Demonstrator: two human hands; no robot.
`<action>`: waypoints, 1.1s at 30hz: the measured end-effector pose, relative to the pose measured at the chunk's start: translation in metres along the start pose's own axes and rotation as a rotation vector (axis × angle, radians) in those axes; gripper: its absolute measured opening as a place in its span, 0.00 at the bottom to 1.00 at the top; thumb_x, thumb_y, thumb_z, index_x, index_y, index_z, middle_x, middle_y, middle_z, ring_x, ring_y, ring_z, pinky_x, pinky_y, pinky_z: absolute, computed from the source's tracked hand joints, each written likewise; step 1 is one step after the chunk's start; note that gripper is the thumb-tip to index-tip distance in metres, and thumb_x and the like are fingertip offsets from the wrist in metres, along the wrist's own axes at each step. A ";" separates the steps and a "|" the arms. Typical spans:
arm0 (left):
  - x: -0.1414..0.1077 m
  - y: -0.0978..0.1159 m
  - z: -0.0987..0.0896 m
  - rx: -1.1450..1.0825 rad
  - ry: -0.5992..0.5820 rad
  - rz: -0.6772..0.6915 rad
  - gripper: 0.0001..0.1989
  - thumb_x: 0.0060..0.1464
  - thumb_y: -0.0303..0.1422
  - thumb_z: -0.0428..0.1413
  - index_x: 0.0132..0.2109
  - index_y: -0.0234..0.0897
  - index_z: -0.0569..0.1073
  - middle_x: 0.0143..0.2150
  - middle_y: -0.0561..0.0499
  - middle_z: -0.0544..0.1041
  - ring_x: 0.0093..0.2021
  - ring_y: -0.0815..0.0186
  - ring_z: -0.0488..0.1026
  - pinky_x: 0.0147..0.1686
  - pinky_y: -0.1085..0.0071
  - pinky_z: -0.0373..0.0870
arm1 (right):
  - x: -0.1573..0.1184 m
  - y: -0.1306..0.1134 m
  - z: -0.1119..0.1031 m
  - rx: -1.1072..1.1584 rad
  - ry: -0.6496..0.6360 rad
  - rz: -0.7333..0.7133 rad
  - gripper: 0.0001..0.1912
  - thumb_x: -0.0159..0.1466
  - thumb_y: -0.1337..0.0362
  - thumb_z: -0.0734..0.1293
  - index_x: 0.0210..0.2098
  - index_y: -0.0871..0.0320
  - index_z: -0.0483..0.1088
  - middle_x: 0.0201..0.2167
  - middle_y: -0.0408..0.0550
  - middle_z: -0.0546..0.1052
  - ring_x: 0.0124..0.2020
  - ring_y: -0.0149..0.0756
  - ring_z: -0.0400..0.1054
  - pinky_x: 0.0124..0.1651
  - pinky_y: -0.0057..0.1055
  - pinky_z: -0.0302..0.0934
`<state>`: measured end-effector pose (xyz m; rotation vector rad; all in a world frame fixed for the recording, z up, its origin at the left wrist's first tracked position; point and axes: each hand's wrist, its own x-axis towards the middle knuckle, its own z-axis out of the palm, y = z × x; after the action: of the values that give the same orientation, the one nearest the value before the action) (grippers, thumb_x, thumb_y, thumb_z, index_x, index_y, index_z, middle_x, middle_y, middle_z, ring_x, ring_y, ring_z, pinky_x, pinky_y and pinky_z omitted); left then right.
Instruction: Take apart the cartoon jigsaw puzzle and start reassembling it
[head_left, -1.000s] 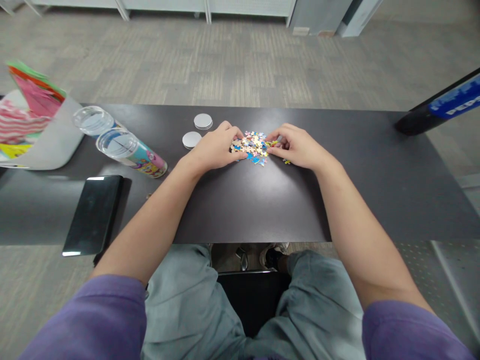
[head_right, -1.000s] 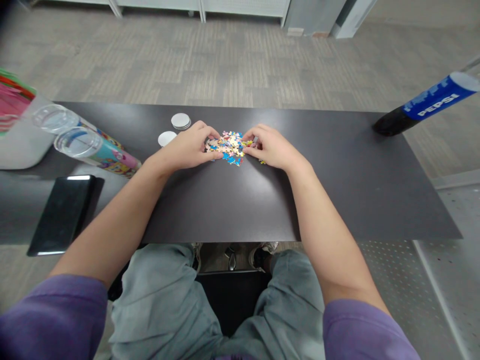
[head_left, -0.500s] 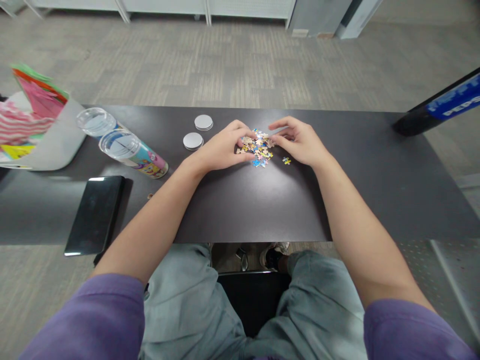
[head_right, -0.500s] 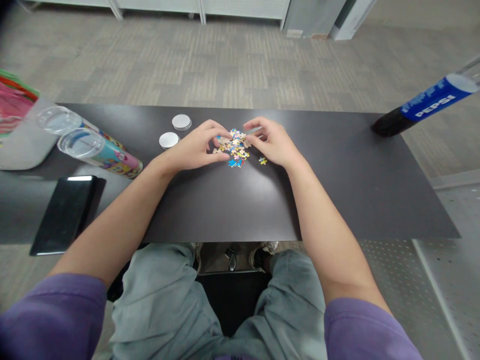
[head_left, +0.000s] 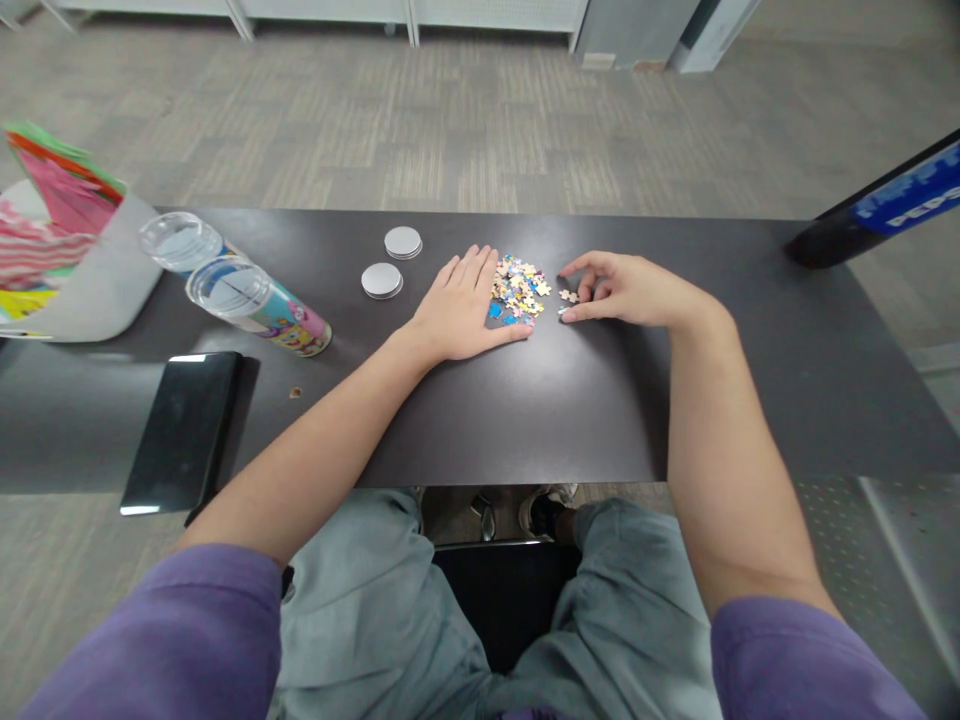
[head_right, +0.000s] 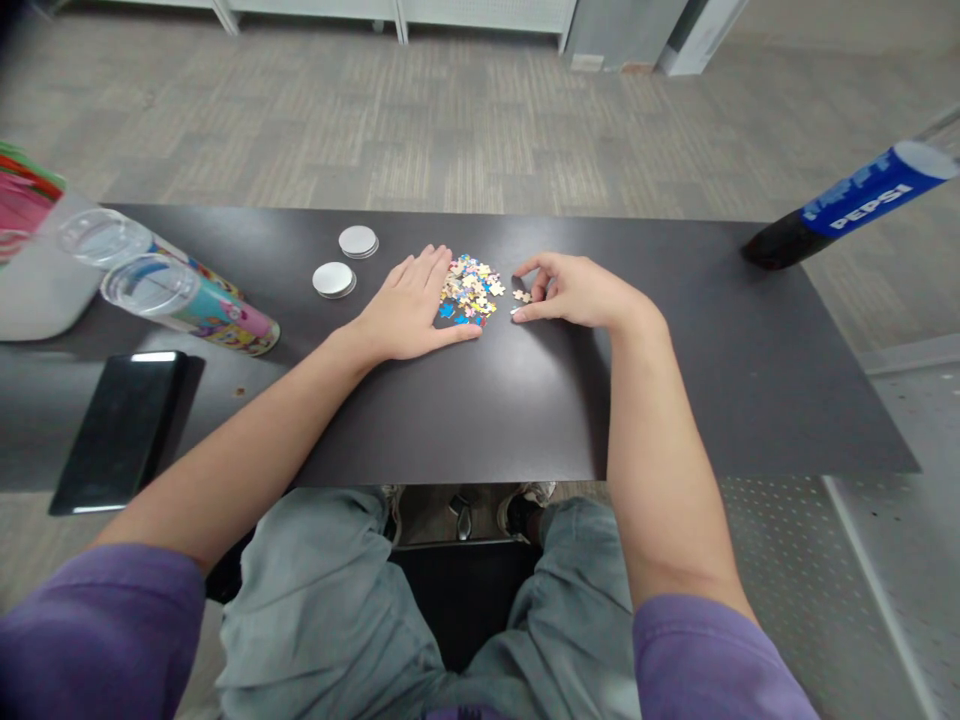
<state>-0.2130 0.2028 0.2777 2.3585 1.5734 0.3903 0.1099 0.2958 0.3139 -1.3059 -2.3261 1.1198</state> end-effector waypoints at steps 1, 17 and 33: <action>0.004 0.002 0.002 -0.014 0.024 -0.002 0.68 0.76 0.69 0.64 0.94 0.16 0.51 0.98 0.17 0.52 0.99 0.28 0.48 0.98 0.33 0.44 | 0.005 0.001 0.006 0.007 0.024 -0.032 0.53 0.50 0.17 0.92 0.58 0.47 0.87 0.34 0.44 0.83 0.33 0.45 0.74 0.39 0.45 0.67; 0.036 0.000 0.011 -0.022 0.240 -0.107 0.34 0.88 0.48 0.50 0.83 0.28 0.77 0.90 0.26 0.74 0.92 0.37 0.69 0.92 0.37 0.63 | 0.029 0.013 0.032 -0.061 0.168 -0.231 0.27 0.70 0.37 0.83 0.53 0.51 0.86 0.34 0.42 0.78 0.32 0.41 0.67 0.45 0.43 0.65; 0.034 -0.039 -0.010 -0.494 0.609 -0.279 0.12 0.83 0.45 0.52 0.51 0.50 0.78 0.49 0.46 0.87 0.49 0.55 0.82 0.58 0.55 0.81 | 0.029 0.000 0.064 -0.345 0.262 -0.316 0.53 0.67 0.31 0.88 0.80 0.46 0.73 0.77 0.69 0.76 0.76 0.86 0.69 0.78 0.82 0.64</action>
<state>-0.2371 0.2492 0.2753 1.6930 1.7442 1.3458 0.0589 0.2872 0.2664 -1.0530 -2.4753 0.4378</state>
